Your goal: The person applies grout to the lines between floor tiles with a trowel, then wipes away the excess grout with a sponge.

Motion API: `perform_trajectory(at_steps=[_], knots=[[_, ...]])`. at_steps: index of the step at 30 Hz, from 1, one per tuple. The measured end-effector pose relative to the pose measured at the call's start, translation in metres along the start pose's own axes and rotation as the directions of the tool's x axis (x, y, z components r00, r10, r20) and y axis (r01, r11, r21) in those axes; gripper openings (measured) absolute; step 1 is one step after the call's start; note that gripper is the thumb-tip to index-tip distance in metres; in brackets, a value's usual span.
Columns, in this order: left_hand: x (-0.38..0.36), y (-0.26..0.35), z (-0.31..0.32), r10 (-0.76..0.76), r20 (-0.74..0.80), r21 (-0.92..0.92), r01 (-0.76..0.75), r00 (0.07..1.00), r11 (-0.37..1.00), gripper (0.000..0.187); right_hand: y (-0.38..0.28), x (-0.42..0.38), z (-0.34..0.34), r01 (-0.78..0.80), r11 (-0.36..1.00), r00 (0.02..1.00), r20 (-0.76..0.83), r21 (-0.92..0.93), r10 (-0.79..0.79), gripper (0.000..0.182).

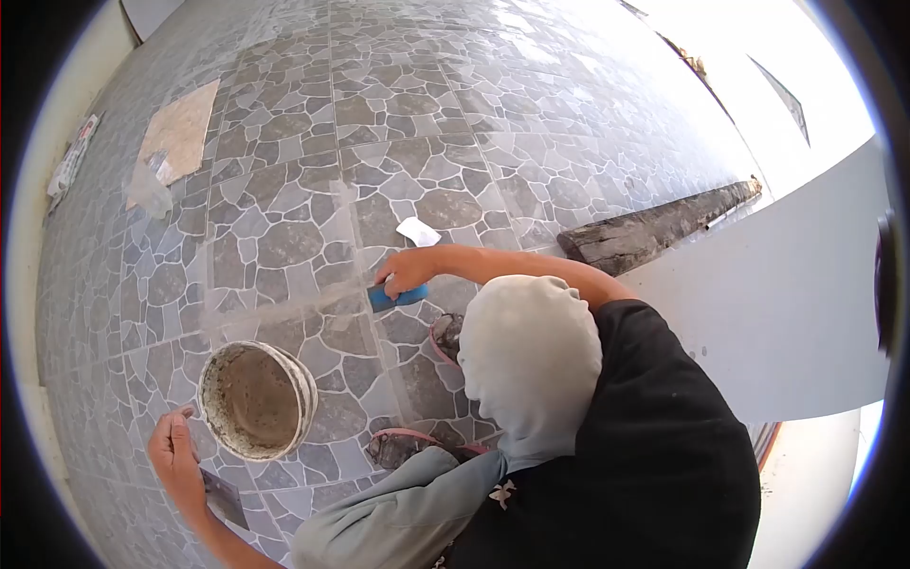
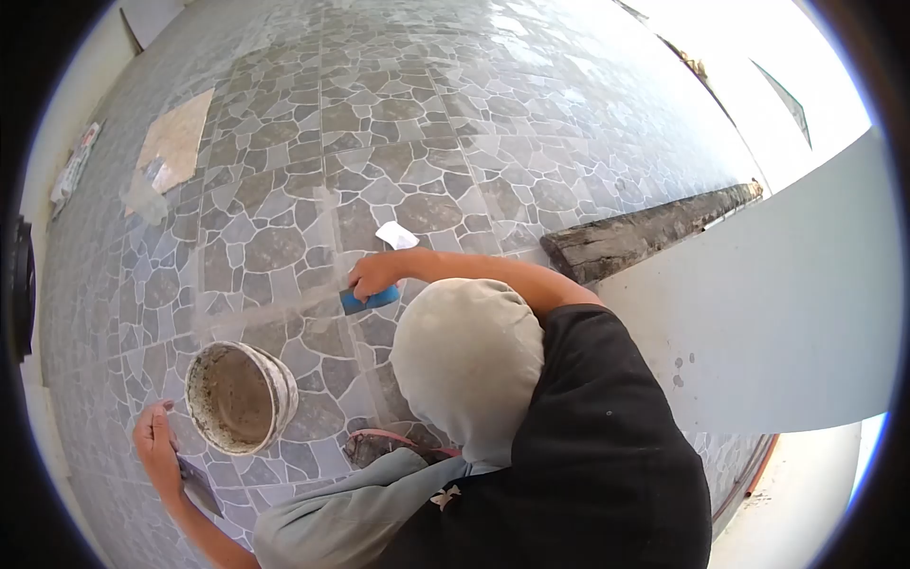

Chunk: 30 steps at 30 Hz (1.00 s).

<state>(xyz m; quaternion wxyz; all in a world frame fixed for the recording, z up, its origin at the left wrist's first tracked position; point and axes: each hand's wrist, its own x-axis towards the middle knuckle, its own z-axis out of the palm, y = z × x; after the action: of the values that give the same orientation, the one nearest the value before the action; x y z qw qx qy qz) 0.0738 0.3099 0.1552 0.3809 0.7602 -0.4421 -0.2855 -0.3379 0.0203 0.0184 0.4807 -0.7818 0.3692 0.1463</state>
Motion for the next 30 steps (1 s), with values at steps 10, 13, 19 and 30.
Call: perform_trajectory(at_steps=[10,13,19,30], knots=[[0.173,0.224,0.324,0.155,0.772,0.498,-0.738,0.616,0.455,0.045,-0.019,-0.009,0.042,0.06,0.978,0.924,0.383,-0.2,0.022,0.035],[0.206,0.159,0.46,0.047,0.746,0.591,-0.692,0.665,0.415,0.074,-0.015,-0.059,0.031,-0.007,0.986,0.939,0.338,-0.169,0.064,0.035],[0.181,0.119,0.522,0.06,0.728,0.595,-0.672,0.683,0.441,0.072,0.029,-0.09,0.037,0.009,0.999,0.987,0.16,-0.032,-0.004,0.036],[0.212,0.111,0.488,0.293,0.759,0.281,-0.7,0.581,0.657,0.025,0.063,-0.062,0.097,0.047,0.986,0.956,-0.293,0.161,0.003,0.074]])
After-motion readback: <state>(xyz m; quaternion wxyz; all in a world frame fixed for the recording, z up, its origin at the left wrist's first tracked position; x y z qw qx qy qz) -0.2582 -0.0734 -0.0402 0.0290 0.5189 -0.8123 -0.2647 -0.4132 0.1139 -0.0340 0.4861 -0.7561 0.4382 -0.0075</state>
